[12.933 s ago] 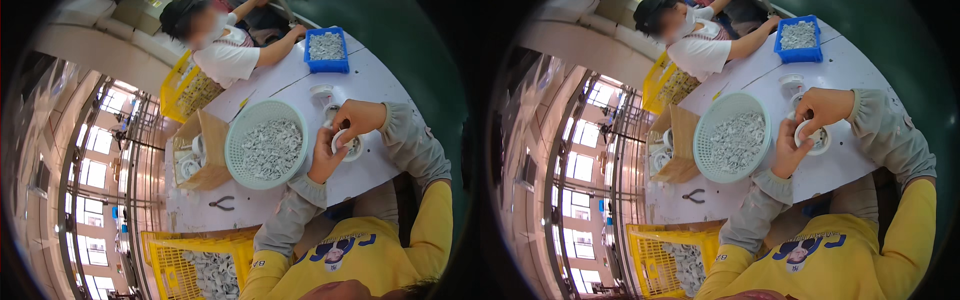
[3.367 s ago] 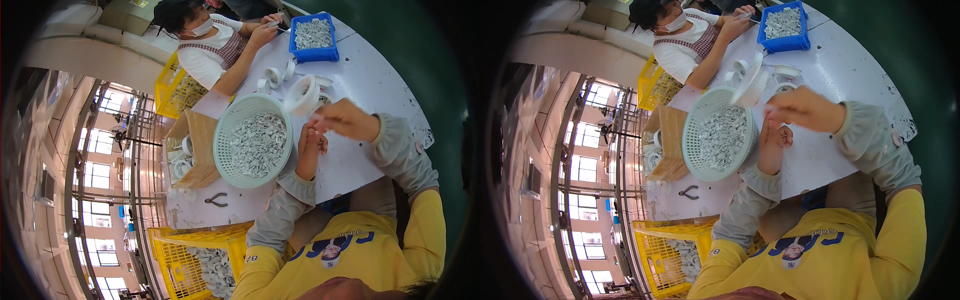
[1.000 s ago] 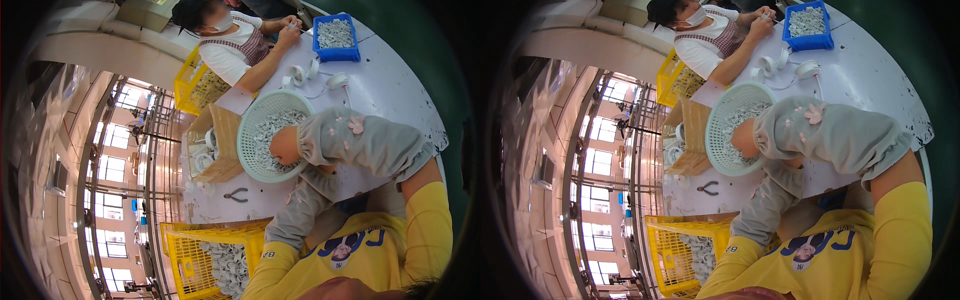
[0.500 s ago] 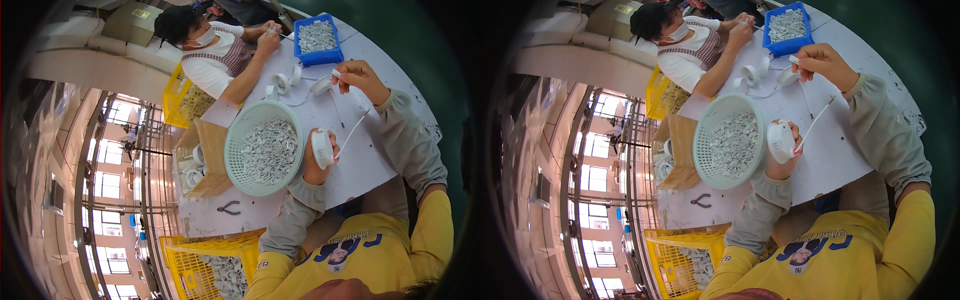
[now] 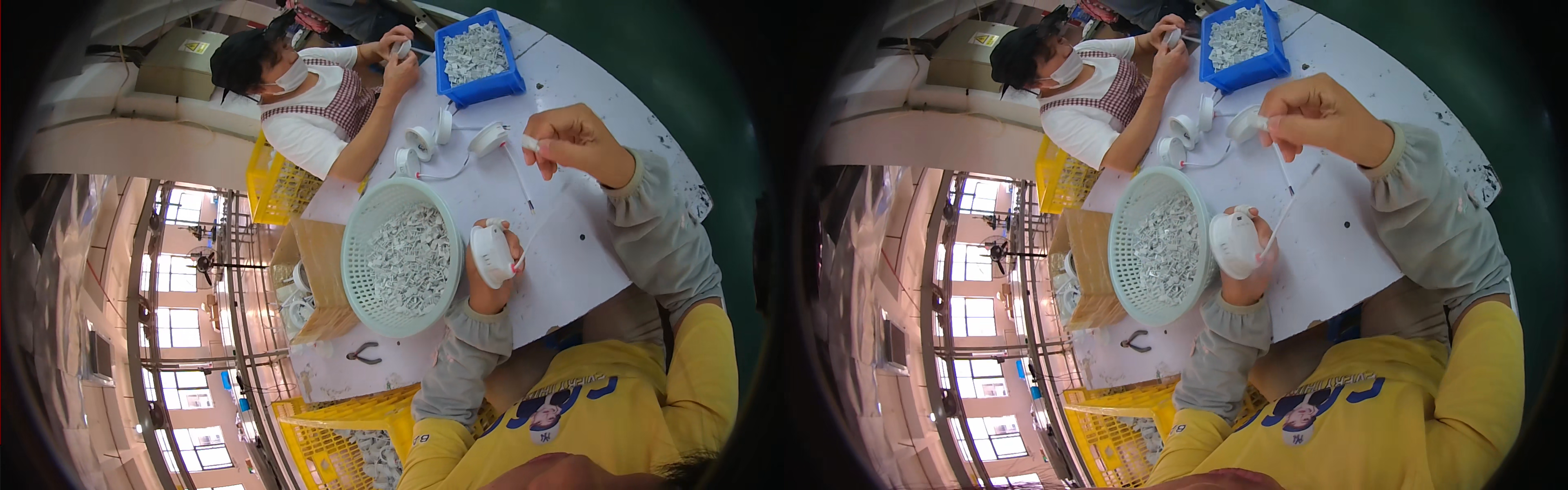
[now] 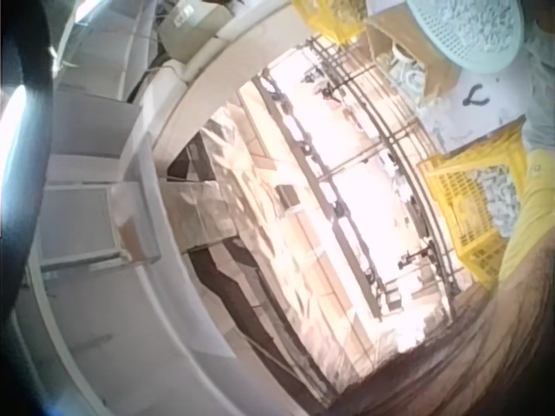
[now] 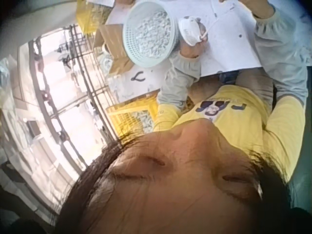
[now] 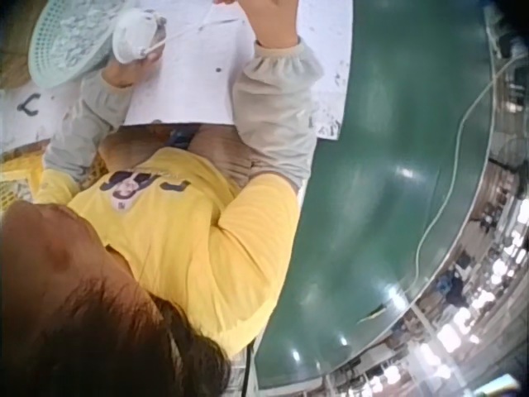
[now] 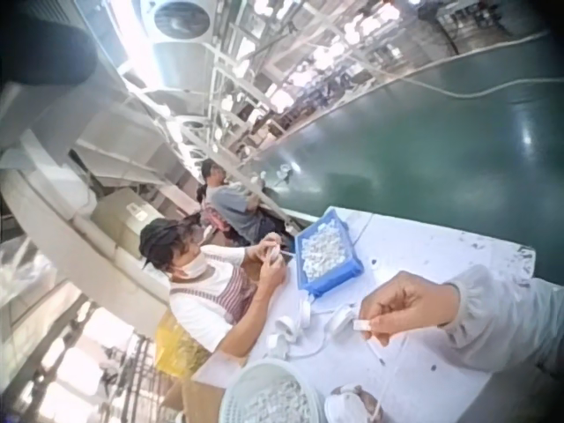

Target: The person assembles lamp fixtures by picking small plastic clips from a basket and inserting them into circular lamp housings by hand.

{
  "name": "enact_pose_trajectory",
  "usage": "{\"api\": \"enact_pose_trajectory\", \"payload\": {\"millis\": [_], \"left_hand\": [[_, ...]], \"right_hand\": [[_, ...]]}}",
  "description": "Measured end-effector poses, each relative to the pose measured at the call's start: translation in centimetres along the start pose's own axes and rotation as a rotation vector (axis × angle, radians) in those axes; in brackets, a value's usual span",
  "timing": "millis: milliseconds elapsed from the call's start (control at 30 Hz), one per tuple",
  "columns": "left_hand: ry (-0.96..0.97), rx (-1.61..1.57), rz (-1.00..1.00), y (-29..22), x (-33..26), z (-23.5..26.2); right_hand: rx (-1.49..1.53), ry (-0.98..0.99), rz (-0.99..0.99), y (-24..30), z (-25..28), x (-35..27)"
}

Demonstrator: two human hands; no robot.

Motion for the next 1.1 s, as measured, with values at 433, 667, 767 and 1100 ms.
{"api": "enact_pose_trajectory", "payload": {"millis": [433, 667, 767, 1100], "left_hand": [[-0.368, 0.804, -0.378, -2.4, -1.2, 0.8], [-0.19, 0.734, -0.487, -2.9, -1.7, 0.0], [-0.208, 0.741, -0.487, -3.2, -1.6, -0.3], [-0.322, 0.901, -0.427, -3.1, -1.2, 0.3]], "right_hand": [[-0.298, 0.134, 0.016, -1.4, -3.1, -0.7], [-0.773, 0.192, 0.427, -0.9, -4.9, -1.6], [-0.817, 0.2, 0.498, -0.9, -5.3, -2.0], [-0.816, 0.34, 0.493, -1.6, -7.0, -2.7]]}}
Point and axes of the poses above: each hand's wrist, its own x-axis towards the middle knuckle, its own z-axis out of the back of the hand, y = z × x, the point moved 8 cm from there along x, towards the middle knuckle, and after that the axes turned 7 degrees about -y, right-handed, at the moved point
